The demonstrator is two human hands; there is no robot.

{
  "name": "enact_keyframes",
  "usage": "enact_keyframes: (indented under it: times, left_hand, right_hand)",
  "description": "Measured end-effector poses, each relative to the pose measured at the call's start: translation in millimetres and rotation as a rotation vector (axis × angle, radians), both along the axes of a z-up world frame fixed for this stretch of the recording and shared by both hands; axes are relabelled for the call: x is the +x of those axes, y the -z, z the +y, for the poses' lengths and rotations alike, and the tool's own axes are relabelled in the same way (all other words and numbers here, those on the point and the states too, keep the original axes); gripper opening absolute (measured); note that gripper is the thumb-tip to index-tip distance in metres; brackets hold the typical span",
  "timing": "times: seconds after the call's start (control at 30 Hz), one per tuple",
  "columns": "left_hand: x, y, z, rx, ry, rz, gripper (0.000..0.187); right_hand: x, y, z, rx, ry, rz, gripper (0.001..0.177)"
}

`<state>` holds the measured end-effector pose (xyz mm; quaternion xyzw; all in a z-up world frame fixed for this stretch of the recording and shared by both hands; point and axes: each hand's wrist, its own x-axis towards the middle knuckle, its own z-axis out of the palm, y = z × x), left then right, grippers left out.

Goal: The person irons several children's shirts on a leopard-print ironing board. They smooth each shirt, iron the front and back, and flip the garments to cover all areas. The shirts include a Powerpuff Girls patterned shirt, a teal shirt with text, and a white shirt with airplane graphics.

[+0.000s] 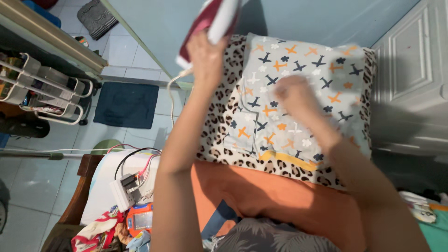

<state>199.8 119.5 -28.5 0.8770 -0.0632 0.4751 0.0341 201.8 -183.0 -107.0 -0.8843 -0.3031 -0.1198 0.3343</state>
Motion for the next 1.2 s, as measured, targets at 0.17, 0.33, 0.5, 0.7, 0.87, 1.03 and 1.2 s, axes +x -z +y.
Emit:
enact_keyframes:
  times: [0.17,0.33,0.5,0.7,0.87,1.03,1.2]
  left_hand:
    - [-93,-27,36,-0.126,-0.187,-0.034,0.035]
    - [-192,-35,62,-0.247,-0.357,0.062,0.033]
    - [-239,-25,72,-0.334,-0.47,0.099,0.028]
    - [-274,-12,79,-0.408,-0.471,0.128,0.023]
    - [-289,-30,63,-0.43,-0.452,0.19,0.022]
    - [-292,-64,46,-0.434,-0.333,0.252,0.026]
    - [-273,-91,23,-0.272,-0.198,0.388,0.036]
  right_hand:
    - [-45,-37,84,-0.365,-0.059,0.51,0.051]
    - [-23,-9,113,-0.366,-0.129,0.938,0.057]
    - [-39,-16,150,0.51,-0.415,1.585,0.05]
    - [-106,-48,149,-0.15,-0.259,0.779,0.035]
    - [-168,-32,158,-0.463,-0.213,-0.123,0.019]
    - [-170,-13,173,-0.215,-0.264,-0.18,0.009]
    - [-199,-43,112,-0.068,-0.359,0.02,0.038]
